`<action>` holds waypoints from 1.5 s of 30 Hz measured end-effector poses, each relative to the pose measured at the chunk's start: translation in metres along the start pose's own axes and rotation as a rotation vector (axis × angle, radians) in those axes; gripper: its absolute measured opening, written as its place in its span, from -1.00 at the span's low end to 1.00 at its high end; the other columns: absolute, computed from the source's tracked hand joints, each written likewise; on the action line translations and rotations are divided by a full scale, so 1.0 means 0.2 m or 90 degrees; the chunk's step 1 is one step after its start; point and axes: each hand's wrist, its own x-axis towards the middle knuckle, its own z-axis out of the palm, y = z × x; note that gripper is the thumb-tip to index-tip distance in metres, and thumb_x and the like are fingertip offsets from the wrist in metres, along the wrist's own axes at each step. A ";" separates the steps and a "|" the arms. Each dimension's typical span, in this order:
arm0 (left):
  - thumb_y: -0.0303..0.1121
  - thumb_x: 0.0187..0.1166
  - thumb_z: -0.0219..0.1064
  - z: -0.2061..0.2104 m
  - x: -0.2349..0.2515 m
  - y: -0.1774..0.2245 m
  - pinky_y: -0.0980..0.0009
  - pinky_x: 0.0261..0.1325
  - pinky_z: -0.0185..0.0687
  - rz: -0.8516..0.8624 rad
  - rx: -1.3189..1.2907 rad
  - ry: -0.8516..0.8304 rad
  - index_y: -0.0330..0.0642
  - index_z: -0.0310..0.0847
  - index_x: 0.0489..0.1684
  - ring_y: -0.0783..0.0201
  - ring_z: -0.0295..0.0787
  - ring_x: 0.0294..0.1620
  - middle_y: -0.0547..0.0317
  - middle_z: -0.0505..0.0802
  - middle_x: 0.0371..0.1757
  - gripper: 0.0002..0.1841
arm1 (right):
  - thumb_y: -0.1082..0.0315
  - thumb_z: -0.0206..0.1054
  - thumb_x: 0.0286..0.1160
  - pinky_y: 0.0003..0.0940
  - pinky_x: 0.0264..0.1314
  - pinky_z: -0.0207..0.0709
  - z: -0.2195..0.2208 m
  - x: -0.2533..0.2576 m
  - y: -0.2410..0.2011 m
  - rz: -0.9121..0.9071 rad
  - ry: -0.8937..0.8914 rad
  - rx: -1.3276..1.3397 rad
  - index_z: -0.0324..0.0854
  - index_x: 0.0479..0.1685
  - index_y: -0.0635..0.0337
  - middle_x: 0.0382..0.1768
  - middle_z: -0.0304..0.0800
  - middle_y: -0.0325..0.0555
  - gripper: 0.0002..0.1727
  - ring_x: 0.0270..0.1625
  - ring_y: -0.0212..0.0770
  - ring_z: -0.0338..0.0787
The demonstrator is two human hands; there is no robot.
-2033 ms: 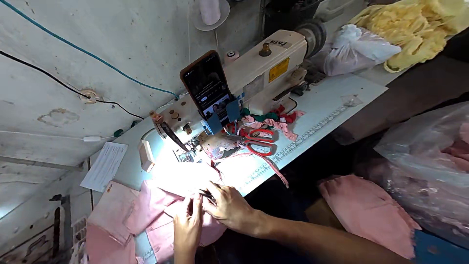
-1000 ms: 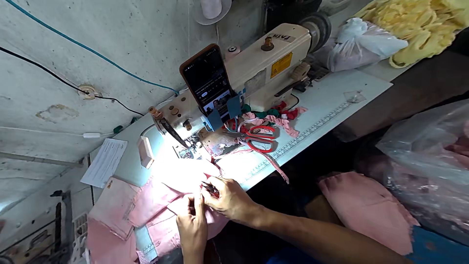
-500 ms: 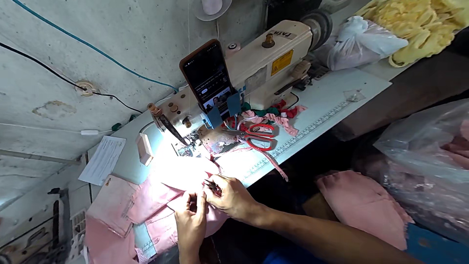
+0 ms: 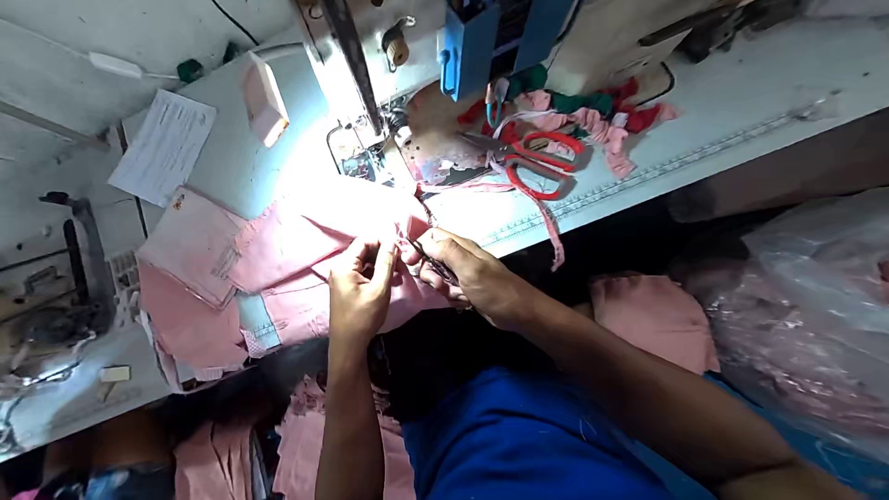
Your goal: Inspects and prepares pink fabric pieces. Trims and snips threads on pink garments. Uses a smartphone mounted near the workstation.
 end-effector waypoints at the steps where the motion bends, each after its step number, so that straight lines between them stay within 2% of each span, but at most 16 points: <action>1: -0.37 0.75 0.26 0.00 0.00 0.00 0.47 -0.39 0.74 0.003 0.004 -0.004 -0.20 0.72 -0.14 0.40 0.76 -0.46 0.24 0.81 -0.39 -0.85 | 0.11 -0.15 0.89 -0.61 -0.67 0.13 0.00 0.01 0.01 0.023 0.007 -0.006 0.60 -0.05 0.02 -0.60 0.39 -0.32 -0.61 -0.70 -0.47 0.24; 6: -0.38 0.74 0.27 0.01 -0.02 0.00 0.50 -0.38 0.72 0.013 0.013 0.016 -0.20 0.73 -0.13 0.43 0.75 -0.44 0.26 0.82 -0.38 -0.86 | 0.13 -0.02 0.87 -0.63 -0.70 0.09 -0.01 0.04 0.00 0.061 0.025 -0.009 0.60 -0.22 0.08 -0.68 0.42 -0.31 -0.63 -0.74 -0.49 0.24; 10: -0.38 0.74 0.28 0.03 -0.03 0.01 0.48 -0.36 0.74 0.018 0.014 0.027 -0.20 0.74 -0.13 0.42 0.78 -0.42 0.26 0.83 -0.37 -0.87 | 0.18 0.06 0.84 -0.61 -0.67 0.15 -0.01 0.05 0.02 0.032 0.046 -0.041 0.59 -0.24 0.12 -0.68 0.42 -0.29 -0.69 -0.72 -0.47 0.29; 14: -0.38 0.74 0.27 0.04 -0.03 0.01 0.48 -0.35 0.76 0.026 0.022 0.038 -0.19 0.75 -0.11 0.43 0.78 -0.41 0.27 0.83 -0.35 -0.86 | 0.14 0.19 0.77 -0.47 -0.59 0.34 0.01 0.04 0.05 -0.021 0.120 -0.200 0.60 -0.23 0.05 -0.63 0.54 -0.27 -0.76 -0.64 -0.38 0.49; 20: -0.33 0.75 0.28 0.07 -0.06 0.03 0.51 -0.30 0.76 0.026 0.080 0.068 -0.15 0.77 -0.03 0.48 0.79 -0.34 0.32 0.86 -0.28 -0.84 | 0.14 0.25 0.70 -0.48 -0.62 0.32 0.06 0.02 0.05 -0.107 0.223 -0.391 0.58 -0.27 -0.01 -0.66 0.49 -0.37 -0.80 -0.66 -0.46 0.46; 28: -0.32 0.74 0.28 0.08 -0.06 0.04 0.52 -0.29 0.78 0.022 0.093 0.084 -0.14 0.77 -0.05 0.48 0.80 -0.34 0.33 0.86 -0.27 -0.84 | 0.13 0.27 0.69 -0.48 -0.63 0.32 0.09 0.03 0.07 -0.152 0.269 -0.419 0.57 -0.30 0.00 -0.66 0.48 -0.38 -0.79 -0.66 -0.46 0.46; 34: -0.35 0.73 0.29 0.07 -0.05 0.02 0.49 -0.31 0.78 0.042 0.068 0.071 -0.18 0.77 -0.06 0.45 0.79 -0.39 0.30 0.85 -0.31 -0.85 | 0.14 0.17 0.80 -0.51 -0.66 0.28 0.04 0.07 0.09 -0.043 0.154 -0.111 0.56 -0.31 0.13 -0.67 0.50 -0.21 -0.69 -0.71 -0.38 0.42; 37: -0.36 0.73 0.28 0.07 -0.05 0.02 0.50 -0.33 0.77 0.036 0.065 0.069 -0.18 0.77 -0.06 0.46 0.78 -0.40 0.30 0.85 -0.32 -0.85 | 0.14 0.21 0.78 -0.49 -0.65 0.33 0.04 0.06 0.07 -0.052 0.175 -0.184 0.57 -0.32 0.10 -0.68 0.57 -0.24 -0.70 -0.70 -0.38 0.48; 41: -0.35 0.73 0.30 0.08 -0.05 0.03 0.51 -0.28 0.78 0.037 0.072 0.079 -0.17 0.77 -0.05 0.47 0.80 -0.35 0.31 0.85 -0.28 -0.85 | 0.16 0.29 0.69 -0.51 -0.63 0.34 0.07 0.05 0.06 -0.106 0.237 -0.347 0.56 -0.34 0.03 -0.69 0.51 -0.35 -0.77 -0.69 -0.46 0.47; 45: -0.33 0.73 0.28 0.08 -0.06 0.02 0.52 -0.29 0.77 0.030 0.103 0.081 -0.14 0.78 -0.06 0.49 0.79 -0.36 0.33 0.84 -0.28 -0.84 | 0.15 0.32 0.64 -0.48 -0.63 0.32 0.08 0.05 0.08 -0.139 0.262 -0.396 0.56 -0.36 0.01 -0.69 0.48 -0.37 -0.78 -0.68 -0.46 0.46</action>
